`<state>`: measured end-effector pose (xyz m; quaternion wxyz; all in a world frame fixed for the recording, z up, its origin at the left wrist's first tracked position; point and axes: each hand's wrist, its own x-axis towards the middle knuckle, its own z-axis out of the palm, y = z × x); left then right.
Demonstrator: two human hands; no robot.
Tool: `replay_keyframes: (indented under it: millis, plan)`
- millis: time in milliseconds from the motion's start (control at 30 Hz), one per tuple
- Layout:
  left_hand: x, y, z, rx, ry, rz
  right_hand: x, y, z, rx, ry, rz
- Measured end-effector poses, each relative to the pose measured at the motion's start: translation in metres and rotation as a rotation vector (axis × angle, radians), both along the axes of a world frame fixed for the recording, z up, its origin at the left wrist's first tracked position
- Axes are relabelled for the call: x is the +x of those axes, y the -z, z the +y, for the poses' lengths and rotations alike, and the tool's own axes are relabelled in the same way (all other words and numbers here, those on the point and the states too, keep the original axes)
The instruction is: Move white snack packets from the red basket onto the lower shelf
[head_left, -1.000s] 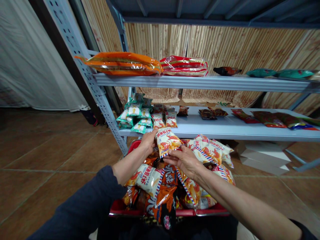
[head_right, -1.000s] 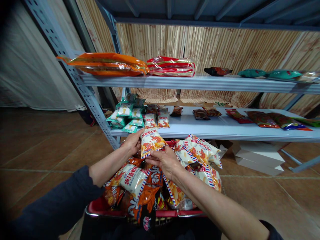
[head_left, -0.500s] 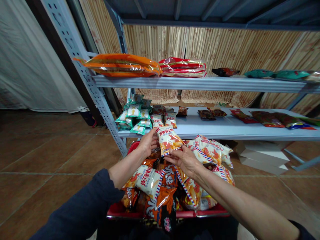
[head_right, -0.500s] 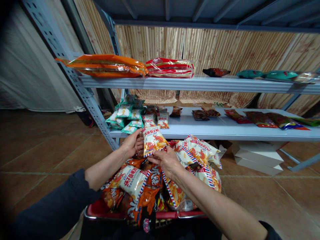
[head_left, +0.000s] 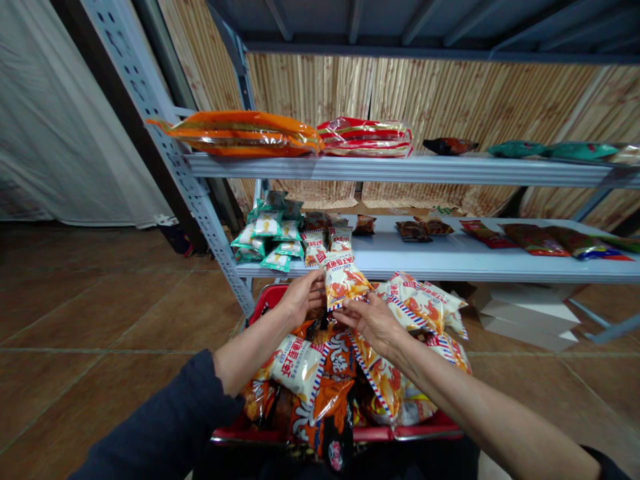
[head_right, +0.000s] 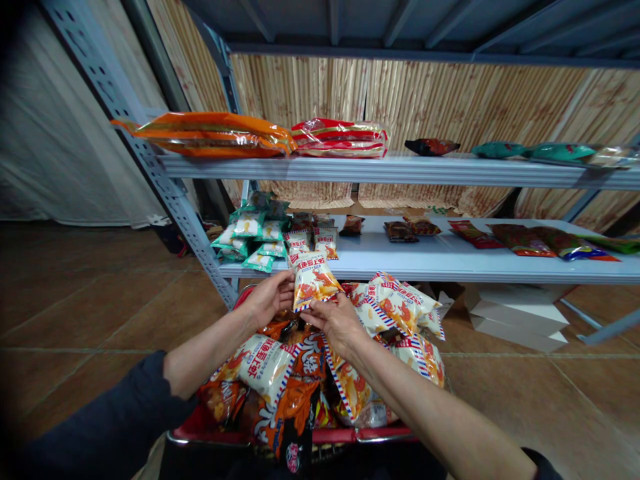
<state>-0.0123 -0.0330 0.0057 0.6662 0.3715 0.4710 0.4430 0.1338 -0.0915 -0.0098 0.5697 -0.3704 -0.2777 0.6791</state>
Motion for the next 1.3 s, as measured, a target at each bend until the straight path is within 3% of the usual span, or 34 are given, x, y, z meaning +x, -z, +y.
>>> replay_keyframes:
  millis: [500,1300]
  plan:
    - [0.006,0.000,-0.011,0.061,0.105,-0.025,0.002,-0.003,0.003,-0.018,0.039,-0.002]
    - [0.010,-0.005,-0.015,0.073,0.078,0.011,0.002,-0.003,0.004,-0.016,0.026,0.012]
